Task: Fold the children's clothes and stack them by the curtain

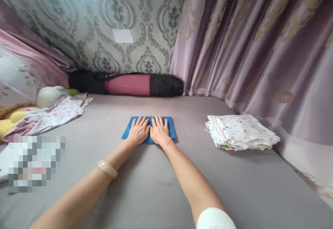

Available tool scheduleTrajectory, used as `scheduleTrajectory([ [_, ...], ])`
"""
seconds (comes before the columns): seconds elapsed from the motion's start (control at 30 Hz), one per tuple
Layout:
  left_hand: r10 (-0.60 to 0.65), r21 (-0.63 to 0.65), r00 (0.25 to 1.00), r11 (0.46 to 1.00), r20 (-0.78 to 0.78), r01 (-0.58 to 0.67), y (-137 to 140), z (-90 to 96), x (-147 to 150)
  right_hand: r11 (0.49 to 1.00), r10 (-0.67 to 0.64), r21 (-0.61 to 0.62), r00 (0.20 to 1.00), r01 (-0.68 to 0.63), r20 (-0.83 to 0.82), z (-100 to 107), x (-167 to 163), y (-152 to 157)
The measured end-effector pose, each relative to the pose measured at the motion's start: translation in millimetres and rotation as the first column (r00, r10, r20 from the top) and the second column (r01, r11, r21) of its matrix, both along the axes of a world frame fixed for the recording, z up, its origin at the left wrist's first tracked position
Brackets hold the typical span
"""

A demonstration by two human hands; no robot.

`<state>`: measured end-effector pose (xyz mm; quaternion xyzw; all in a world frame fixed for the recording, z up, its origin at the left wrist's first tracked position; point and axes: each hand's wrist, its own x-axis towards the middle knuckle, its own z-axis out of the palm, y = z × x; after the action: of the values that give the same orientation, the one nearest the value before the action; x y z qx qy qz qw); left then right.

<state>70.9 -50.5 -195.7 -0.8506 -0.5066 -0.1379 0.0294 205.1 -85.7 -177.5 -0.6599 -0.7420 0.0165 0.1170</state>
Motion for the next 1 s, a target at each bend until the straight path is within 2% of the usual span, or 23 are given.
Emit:
scheduleTrajectory([
  [0.13, -0.006, -0.009, 0.999, 1.0, -0.04, 0.006, -1.1, -8.1, -0.3, 0.999, -0.004, -0.052, 1.0, 0.003, -0.005, -4.5, -0.3, -0.4],
  [0.43, -0.025, -0.117, 0.994, 0.993, -0.106, 0.013, -1.8, -0.5, 0.9, 0.992, 0.002, -0.128, 1.0, -0.005, -0.024, -7.1, 0.8, 4.2],
  [0.57, -0.058, -0.065, 0.989, 0.997, -0.136, 0.049, 2.7, 3.8, 1.2, 0.987, 0.016, -0.163, 1.0, -0.017, -0.012, -2.7, 3.2, 8.9],
  [0.77, -0.137, 0.015, 0.984, 0.99, -0.112, 0.14, 19.1, 12.4, 1.8, 0.998, 0.066, -0.016, 0.996, -0.065, 0.066, 7.2, 8.3, 16.1],
  [0.87, -0.125, 0.062, 0.989, 0.99, -0.085, 0.13, 22.7, 7.3, 2.2, 0.997, 0.058, 0.055, 0.996, -0.062, 0.069, 3.0, 9.4, 16.5],
  [1.0, -0.089, 0.089, 0.995, 0.992, -0.054, 0.094, 22.5, -3.8, 1.5, 0.995, 0.053, 0.078, 0.998, -0.056, 0.042, -6.0, 10.1, 16.6],
])
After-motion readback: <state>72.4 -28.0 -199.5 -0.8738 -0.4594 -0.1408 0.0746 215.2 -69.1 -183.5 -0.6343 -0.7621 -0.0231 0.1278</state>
